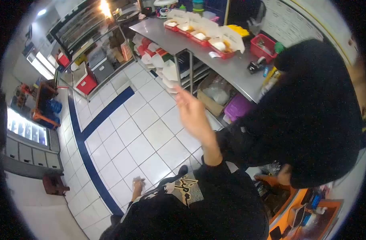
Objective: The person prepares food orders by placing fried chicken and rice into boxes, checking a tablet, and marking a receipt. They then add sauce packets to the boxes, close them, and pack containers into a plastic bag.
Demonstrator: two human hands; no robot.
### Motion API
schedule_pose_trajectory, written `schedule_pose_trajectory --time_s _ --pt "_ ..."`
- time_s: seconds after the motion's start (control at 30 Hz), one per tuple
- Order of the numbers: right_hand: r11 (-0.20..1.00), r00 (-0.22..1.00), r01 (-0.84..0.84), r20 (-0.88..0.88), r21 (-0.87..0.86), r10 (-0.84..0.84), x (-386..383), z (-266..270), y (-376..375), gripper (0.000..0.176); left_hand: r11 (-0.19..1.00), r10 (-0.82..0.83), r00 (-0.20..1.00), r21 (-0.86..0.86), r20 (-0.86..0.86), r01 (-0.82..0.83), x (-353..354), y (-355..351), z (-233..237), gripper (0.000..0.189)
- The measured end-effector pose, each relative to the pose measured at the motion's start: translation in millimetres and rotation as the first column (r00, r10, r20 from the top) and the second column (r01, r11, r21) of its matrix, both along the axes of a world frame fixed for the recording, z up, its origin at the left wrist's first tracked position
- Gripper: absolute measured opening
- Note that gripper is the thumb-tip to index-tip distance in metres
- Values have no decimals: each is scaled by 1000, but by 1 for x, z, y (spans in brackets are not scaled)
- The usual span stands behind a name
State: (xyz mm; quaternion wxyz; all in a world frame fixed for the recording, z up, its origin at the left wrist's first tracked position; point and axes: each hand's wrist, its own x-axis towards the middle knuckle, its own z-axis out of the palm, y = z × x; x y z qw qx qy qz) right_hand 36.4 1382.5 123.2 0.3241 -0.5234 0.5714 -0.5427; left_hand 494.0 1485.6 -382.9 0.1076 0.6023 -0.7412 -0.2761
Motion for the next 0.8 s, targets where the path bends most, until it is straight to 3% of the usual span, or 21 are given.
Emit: schedule_pose_trajectory --time_s 0.03,0.07,0.1,0.13,0.2,0.23,0.27,0.37,0.43,0.5,0.57,0.6,0.63,0.7,0.77,0.8 --pt "997 999 49 -11 53 -48 -16 3 -9 39 999 41 994 8 -102 -41 -6 9 7 15" --pt "990 995 96 -23 105 -94 -32 6 -17 39 837 462 831 462 -310 -293 -29 -2 13 22" --pt "981 988 153 -45 117 -149 -40 -5 -37 39 440 879 401 767 -259 -467 -58 -13 26 30" --pt "976 984 173 8 130 -176 -47 -13 -54 38 463 849 480 752 -223 -469 -47 -33 -7 33" --pt "961 963 228 110 156 -246 -68 -33 -87 38 420 889 389 768 -241 -484 -84 -74 14 29" --pt "942 949 294 65 162 -307 -86 -49 -105 37 402 903 351 774 -247 -490 -102 -100 28 31" --pt "917 928 363 20 163 -371 -108 -66 -120 37 473 844 466 779 -266 -412 -103 -129 17 31" --pt "795 799 598 -150 99 -582 -210 -147 -165 37 612 763 577 616 -292 -497 -152 -233 51 25" --pt "619 640 767 -157 167 -752 -286 -195 -180 30 842 520 710 426 -474 -332 -190 -306 76 25" --pt "341 323 939 -441 41 -838 -371 -245 -181 24 964 242 806 226 -540 -138 -236 -390 97 22" --pt "98 3 980 -480 -173 -877 -402 -238 -182 21 996 -19 863 66 -504 60 -292 -474 133 17" --pt "2 -159 949 -484 -316 -860 -424 -233 -182 23 980 -99 910 120 -403 160 -322 -508 162 10" --pt "-74 -310 889 -475 -452 -823 -451 -232 -179 24 953 -262 868 26 -423 300 -354 -538 192 11" --pt "-122 -339 910 -539 -397 -771 -513 -241 -167 30 832 -546 710 -188 -444 522 -423 -592 232 13" --pt "105 -262 897 -707 -430 -657 -566 -261 -150 39 649 -755 537 -312 -375 694 -484 -628 267 20" --pt "135 -64 972 -764 -194 -643 -606 -285 -129 42 534 -840 433 -355 -328 767 -508 -640 282 24"
